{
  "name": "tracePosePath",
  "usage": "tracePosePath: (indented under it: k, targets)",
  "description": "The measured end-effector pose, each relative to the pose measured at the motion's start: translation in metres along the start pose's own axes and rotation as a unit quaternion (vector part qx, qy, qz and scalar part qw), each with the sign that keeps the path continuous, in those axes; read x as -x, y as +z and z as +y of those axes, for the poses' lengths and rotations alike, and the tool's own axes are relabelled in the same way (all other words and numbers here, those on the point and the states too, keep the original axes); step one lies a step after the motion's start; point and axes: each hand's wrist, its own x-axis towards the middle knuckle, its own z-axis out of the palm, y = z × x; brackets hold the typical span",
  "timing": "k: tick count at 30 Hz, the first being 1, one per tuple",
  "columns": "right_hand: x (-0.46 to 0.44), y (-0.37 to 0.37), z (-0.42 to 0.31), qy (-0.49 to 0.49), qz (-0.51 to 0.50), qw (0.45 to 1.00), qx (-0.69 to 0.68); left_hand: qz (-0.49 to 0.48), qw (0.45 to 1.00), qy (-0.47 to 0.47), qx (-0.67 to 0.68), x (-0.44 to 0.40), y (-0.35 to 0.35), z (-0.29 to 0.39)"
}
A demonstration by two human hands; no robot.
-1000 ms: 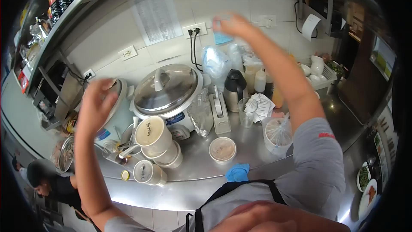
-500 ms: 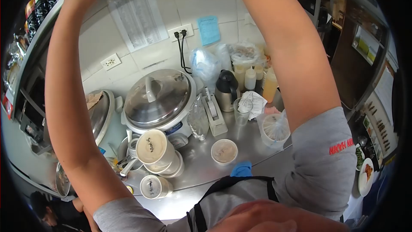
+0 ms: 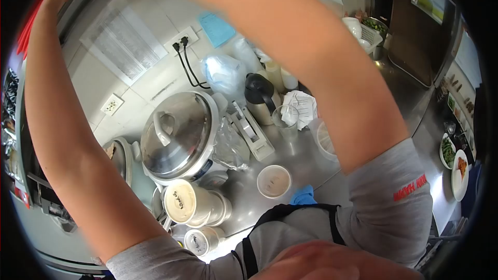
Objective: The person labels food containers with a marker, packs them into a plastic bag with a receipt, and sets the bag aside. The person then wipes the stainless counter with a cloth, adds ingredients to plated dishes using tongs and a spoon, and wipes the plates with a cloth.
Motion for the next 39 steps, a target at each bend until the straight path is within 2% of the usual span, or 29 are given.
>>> tracePosePath:
  k: [2, 4, 5, 6, 8, 11, 13, 14, 16, 18, 19, 20, 21, 22, 23, 24, 25, 26, 27, 29, 32, 35, 36, 37, 39]
  targets:
    - [0.039, -0.011, -0.009, -0.010, 0.033, 0.999, -0.037, 0.012, 0.999, -0.044, 0.007, 0.000, 0.001, 0.004]
    - [0.075, -0.051, -0.018, -0.015, -0.195, 0.975, -0.108, -0.012, 0.998, -0.037, -0.051, 0.000, -0.001, 0.010]
    - [0.102, -0.057, -0.025, -0.019, -0.129, 0.983, -0.128, -0.024, 0.996, -0.032, -0.080, 0.002, -0.002, 0.013]
    - [0.130, -0.062, -0.032, -0.021, -0.062, 0.987, -0.147, 0.010, 0.997, -0.041, -0.057, 0.003, 0.001, 0.015]
    - [0.163, -0.096, -0.038, 0.033, -0.034, 0.976, -0.212, 0.024, 0.994, -0.048, -0.091, 0.004, 0.008, 0.014]
    - [0.200, -0.146, -0.037, 0.037, -0.131, 0.968, -0.210, 0.059, 0.989, -0.043, -0.125, 0.028, 0.018, 0.025]
    - [0.215, -0.169, -0.036, 0.046, -0.148, 0.970, -0.188, 0.110, 0.991, 0.025, -0.074, 0.072, 0.013, 0.054]
    - [0.221, -0.178, -0.035, 0.049, -0.161, 0.969, -0.178, 0.122, 0.988, 0.090, -0.006, 0.099, 0.007, 0.074]
    - [0.211, -0.199, -0.027, 0.084, -0.128, 0.970, -0.190, 0.075, 0.956, 0.238, 0.154, 0.164, -0.006, 0.123]
    - [0.212, -0.209, -0.022, 0.014, -0.049, 0.979, -0.199, 0.001, 0.902, 0.344, 0.262, 0.220, -0.019, 0.161]
    - [0.216, -0.214, -0.019, -0.069, 0.009, 0.977, -0.203, -0.026, 0.876, 0.380, 0.297, 0.243, -0.023, 0.174]
    - [0.221, -0.221, -0.026, -0.052, 0.021, 0.966, -0.251, -0.038, 0.873, 0.387, 0.293, 0.263, -0.022, 0.181]
    - [0.226, -0.228, -0.032, -0.037, 0.035, 0.953, -0.300, -0.044, 0.894, 0.363, 0.258, 0.281, -0.021, 0.184]
    - [0.236, -0.240, -0.051, 0.078, 0.000, 0.919, -0.386, -0.033, 0.915, 0.355, 0.188, 0.296, -0.016, 0.181]
    - [0.251, -0.248, -0.067, 0.191, -0.037, 0.865, -0.463, -0.065, 0.935, 0.261, 0.231, 0.307, -0.016, 0.174]
    - [0.283, -0.236, -0.072, 0.183, 0.019, 0.865, -0.467, -0.094, 0.944, 0.166, 0.270, 0.316, -0.018, 0.164]
    - [0.322, -0.233, -0.087, 0.239, -0.063, 0.837, -0.488, -0.119, 0.943, 0.068, 0.304, 0.325, -0.018, 0.154]
    - [0.366, -0.231, -0.104, 0.288, -0.145, 0.801, -0.504, -0.074, 0.909, 0.000, 0.411, 0.337, -0.013, 0.144]
    - [0.413, -0.232, -0.121, 0.233, -0.365, 0.796, -0.423, -0.070, 0.891, -0.066, 0.443, 0.348, -0.018, 0.146]
    - [0.497, -0.243, -0.144, 0.104, -0.469, 0.816, -0.322, -0.060, 0.843, -0.193, 0.498, 0.367, -0.032, 0.149]
    - [0.542, -0.256, -0.140, 0.034, -0.508, 0.798, -0.322, -0.019, 0.777, -0.314, 0.545, 0.410, -0.027, 0.148]
    - [0.571, -0.248, -0.123, 0.119, -0.523, 0.764, -0.359, -0.002, 0.699, -0.409, 0.587, 0.453, -0.019, 0.147]
    - [0.569, -0.249, -0.110, 0.171, -0.585, 0.719, -0.336, 0.007, 0.642, -0.429, 0.636, 0.466, -0.018, 0.150]
    - [0.546, -0.250, -0.092, 0.219, -0.639, 0.669, -0.309, 0.012, 0.627, -0.457, 0.631, 0.479, -0.017, 0.150]
    - [0.538, -0.242, -0.067, 0.223, -0.681, 0.652, -0.246, 0.006, 0.551, -0.499, 0.669, 0.503, -0.022, 0.151]
